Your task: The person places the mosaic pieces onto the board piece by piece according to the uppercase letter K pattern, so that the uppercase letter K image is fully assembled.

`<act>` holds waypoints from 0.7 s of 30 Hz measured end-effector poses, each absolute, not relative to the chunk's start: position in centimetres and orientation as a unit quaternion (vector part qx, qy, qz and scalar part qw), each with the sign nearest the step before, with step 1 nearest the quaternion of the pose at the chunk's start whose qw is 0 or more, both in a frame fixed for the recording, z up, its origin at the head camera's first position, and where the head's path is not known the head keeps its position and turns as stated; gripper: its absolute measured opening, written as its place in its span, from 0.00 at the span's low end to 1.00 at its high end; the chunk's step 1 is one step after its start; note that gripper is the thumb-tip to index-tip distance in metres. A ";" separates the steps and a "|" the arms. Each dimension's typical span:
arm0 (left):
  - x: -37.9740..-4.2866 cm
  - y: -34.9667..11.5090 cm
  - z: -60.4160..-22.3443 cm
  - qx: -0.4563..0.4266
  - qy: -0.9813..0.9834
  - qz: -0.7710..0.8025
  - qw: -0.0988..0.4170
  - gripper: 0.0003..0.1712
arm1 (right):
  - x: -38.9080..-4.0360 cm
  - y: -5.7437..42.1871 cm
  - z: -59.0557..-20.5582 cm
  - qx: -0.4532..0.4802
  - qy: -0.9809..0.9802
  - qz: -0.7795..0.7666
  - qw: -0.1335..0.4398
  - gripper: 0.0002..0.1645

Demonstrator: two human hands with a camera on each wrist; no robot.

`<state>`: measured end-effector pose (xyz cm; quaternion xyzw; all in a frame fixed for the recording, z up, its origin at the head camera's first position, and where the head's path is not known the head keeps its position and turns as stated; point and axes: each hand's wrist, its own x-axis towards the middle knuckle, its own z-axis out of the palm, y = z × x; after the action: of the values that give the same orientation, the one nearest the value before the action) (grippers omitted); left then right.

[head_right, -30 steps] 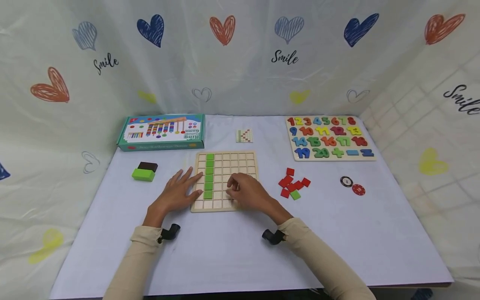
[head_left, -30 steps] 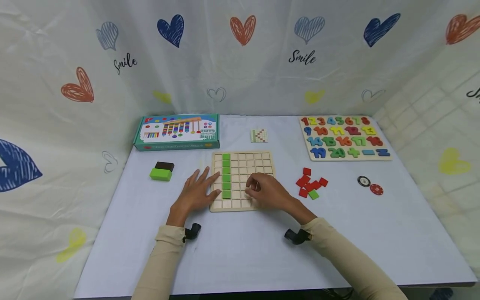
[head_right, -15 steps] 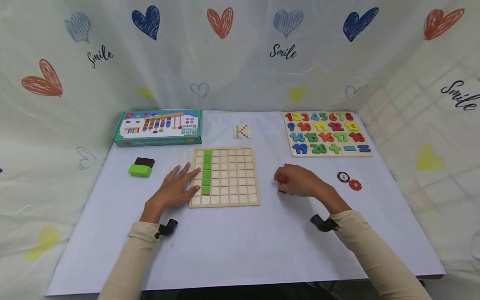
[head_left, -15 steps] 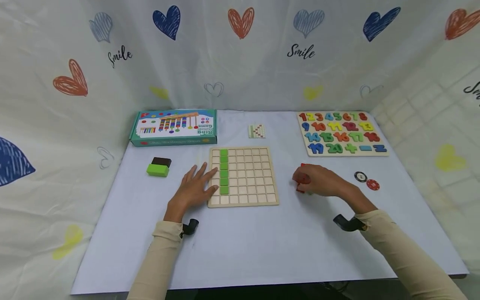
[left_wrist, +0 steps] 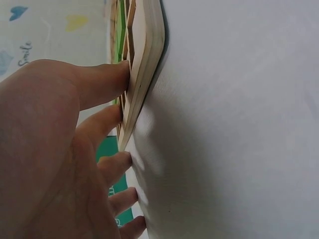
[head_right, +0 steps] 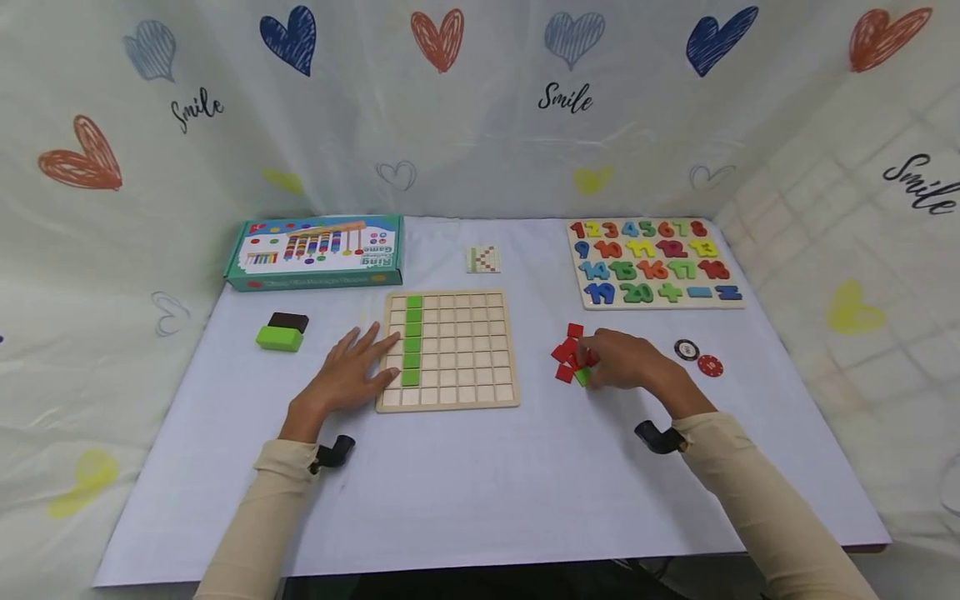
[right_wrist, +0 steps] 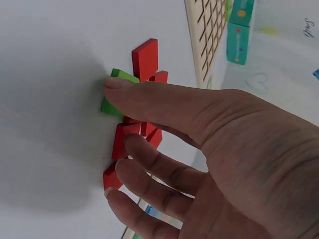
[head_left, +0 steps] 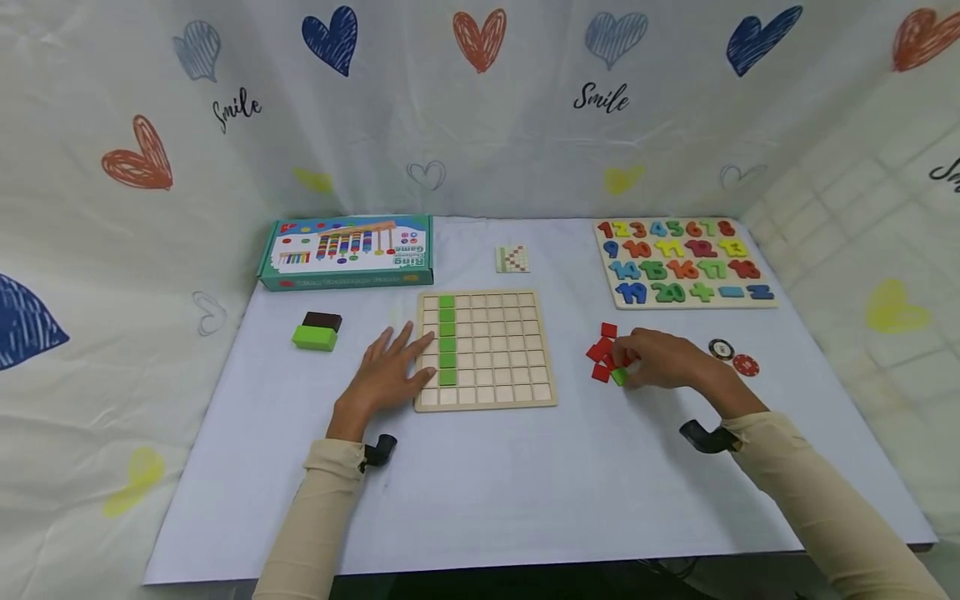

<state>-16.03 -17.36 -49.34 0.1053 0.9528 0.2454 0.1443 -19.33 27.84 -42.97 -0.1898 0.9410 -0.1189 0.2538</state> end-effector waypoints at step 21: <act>-16.0 -17.3 -49.3 0.101 0.952 0.251 0.144 0.39 | -19.5 27.6 -43.8 -0.187 0.939 -0.126 0.260 0.20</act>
<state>-16.04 -17.35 -49.26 0.1014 0.9518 0.2511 0.1439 -19.51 27.61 -43.83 -0.1866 0.9388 -0.1265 0.2603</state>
